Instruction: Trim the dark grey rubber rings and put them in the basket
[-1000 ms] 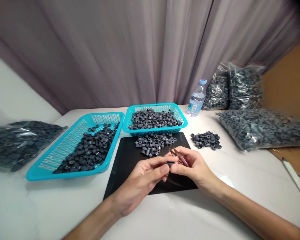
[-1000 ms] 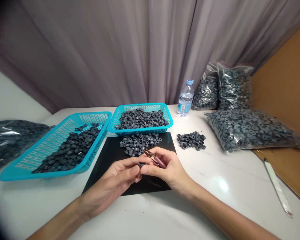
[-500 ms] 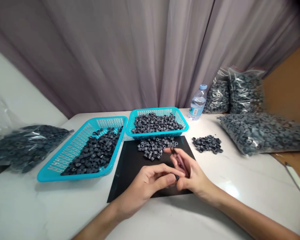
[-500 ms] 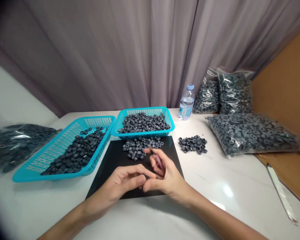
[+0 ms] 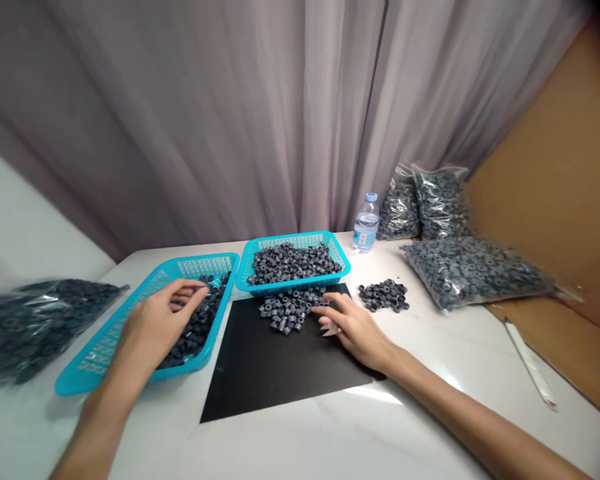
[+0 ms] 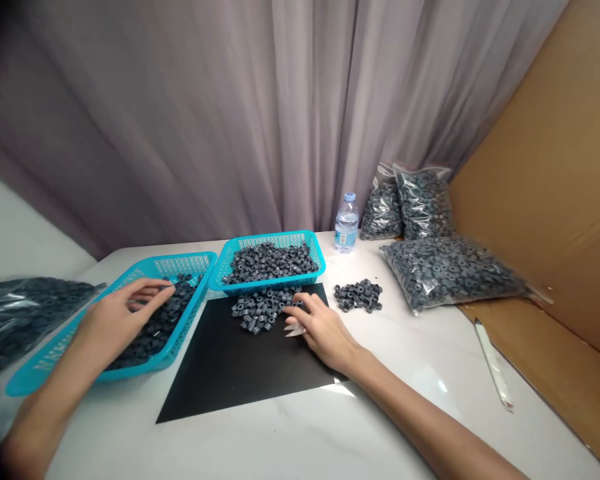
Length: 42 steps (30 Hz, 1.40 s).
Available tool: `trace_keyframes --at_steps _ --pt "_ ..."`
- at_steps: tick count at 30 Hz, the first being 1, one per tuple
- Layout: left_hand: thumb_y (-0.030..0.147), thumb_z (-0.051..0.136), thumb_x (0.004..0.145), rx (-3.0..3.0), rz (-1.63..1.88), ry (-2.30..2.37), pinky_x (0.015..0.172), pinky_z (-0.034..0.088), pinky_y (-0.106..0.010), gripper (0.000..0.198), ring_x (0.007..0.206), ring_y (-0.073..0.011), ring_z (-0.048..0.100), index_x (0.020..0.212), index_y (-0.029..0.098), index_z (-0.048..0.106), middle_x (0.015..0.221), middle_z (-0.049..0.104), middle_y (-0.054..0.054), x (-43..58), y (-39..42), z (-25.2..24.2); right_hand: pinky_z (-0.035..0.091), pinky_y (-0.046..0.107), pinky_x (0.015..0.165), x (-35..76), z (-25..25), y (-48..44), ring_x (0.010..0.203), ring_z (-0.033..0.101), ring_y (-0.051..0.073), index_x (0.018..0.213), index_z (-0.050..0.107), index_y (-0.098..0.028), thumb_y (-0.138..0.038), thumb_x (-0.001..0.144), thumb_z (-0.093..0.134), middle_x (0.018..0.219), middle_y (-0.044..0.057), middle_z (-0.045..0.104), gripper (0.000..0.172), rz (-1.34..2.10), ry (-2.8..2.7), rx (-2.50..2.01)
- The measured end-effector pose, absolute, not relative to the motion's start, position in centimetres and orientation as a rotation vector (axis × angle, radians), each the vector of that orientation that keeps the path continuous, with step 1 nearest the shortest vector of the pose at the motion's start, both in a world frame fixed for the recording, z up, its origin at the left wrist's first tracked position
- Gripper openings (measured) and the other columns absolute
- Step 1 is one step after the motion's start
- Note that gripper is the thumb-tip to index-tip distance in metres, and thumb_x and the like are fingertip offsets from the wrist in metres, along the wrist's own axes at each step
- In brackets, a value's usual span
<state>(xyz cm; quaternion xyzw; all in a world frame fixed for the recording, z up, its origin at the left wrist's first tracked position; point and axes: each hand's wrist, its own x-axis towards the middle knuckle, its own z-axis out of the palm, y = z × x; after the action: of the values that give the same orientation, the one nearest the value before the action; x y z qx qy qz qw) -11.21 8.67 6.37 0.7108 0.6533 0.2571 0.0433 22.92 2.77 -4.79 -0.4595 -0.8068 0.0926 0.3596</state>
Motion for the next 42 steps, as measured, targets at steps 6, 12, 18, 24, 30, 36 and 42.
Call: trace_keyframes --at_steps 6,12,18,24,30,36,42 --pt "0.043 0.052 0.096 2.516 0.803 1.886 0.109 0.042 -0.049 0.039 0.126 -0.0345 0.058 0.125 0.022 0.065 0.127 0.065 -0.009 -12.1 9.8 5.8 0.057 0.044 0.092 22.7 -4.5 2.9 0.110 0.059 0.027 0.139 0.060 -0.022 -0.028 0.106 0.044 0.145 0.012 0.058 0.038 0.028 -2.260 -1.170" --pt "0.033 0.055 0.099 2.817 1.173 1.352 0.107 0.041 -0.046 0.022 0.110 -0.0287 0.064 0.110 0.024 0.072 0.115 0.070 -0.010 -5.8 6.0 4.9 0.056 0.045 0.096 22.9 -4.4 2.9 0.114 0.060 0.028 0.143 0.057 -0.018 -0.025 0.106 0.044 0.143 0.014 0.061 0.040 0.104 -2.228 -1.129" --pt "0.031 0.065 0.095 2.432 1.050 1.213 0.102 0.048 -0.037 0.038 0.109 -0.0243 0.066 0.133 0.030 0.065 0.119 0.070 -0.006 -0.5 1.5 1.3 0.047 0.041 0.107 21.8 -3.0 1.4 0.123 0.060 0.022 0.132 0.065 -0.023 -0.032 0.108 0.044 0.134 0.011 0.066 0.034 0.620 -1.782 -0.841" --pt "0.036 0.070 0.092 1.790 1.100 1.149 0.096 0.056 -0.034 0.038 0.101 -0.0222 0.074 0.128 0.025 0.064 0.113 0.076 -0.005 1.3 -0.7 0.5 0.052 0.039 0.100 20.3 -1.0 -1.1 0.120 0.062 0.024 0.125 0.072 -0.022 -0.044 0.106 0.046 0.131 0.011 0.066 0.039 1.059 -1.598 -0.738" --pt "0.035 0.078 0.084 1.454 1.258 1.027 0.088 0.062 -0.032 0.033 0.096 -0.0227 0.076 0.113 0.022 0.067 0.102 0.079 -0.004 1.5 -0.6 0.8 0.046 0.043 0.108 20.0 -0.8 -2.2 0.126 0.059 0.024 0.130 0.070 -0.027 -0.040 0.106 0.048 0.136 0.011 0.063 0.035 1.050 -1.612 -0.732" --pt "0.030 0.084 0.079 1.342 1.309 0.938 0.075 0.064 -0.031 0.029 0.083 -0.0228 0.079 0.091 0.021 0.059 0.088 0.080 -0.003 1.8 -0.8 1.5 0.054 0.038 0.093 20.0 -1.1 -2.7 0.107 0.064 0.022 0.133 0.066 -0.029 -0.037 0.105 0.049 0.128 0.009 0.065 0.034 0.907 -1.594 -0.781" --pt "0.030 0.082 0.081 1.256 1.196 0.931 0.081 0.060 -0.032 0.023 0.095 -0.0276 0.079 0.088 0.017 0.064 0.100 0.081 -0.010 1.6 -0.5 2.3 0.050 0.028 0.061 19.2 -3.4 -2.6 0.066 0.050 0.012 0.144 0.053 -0.035 -0.031 0.102 0.054 0.114 0.005 0.056 0.042 0.510 -1.560 -0.946"
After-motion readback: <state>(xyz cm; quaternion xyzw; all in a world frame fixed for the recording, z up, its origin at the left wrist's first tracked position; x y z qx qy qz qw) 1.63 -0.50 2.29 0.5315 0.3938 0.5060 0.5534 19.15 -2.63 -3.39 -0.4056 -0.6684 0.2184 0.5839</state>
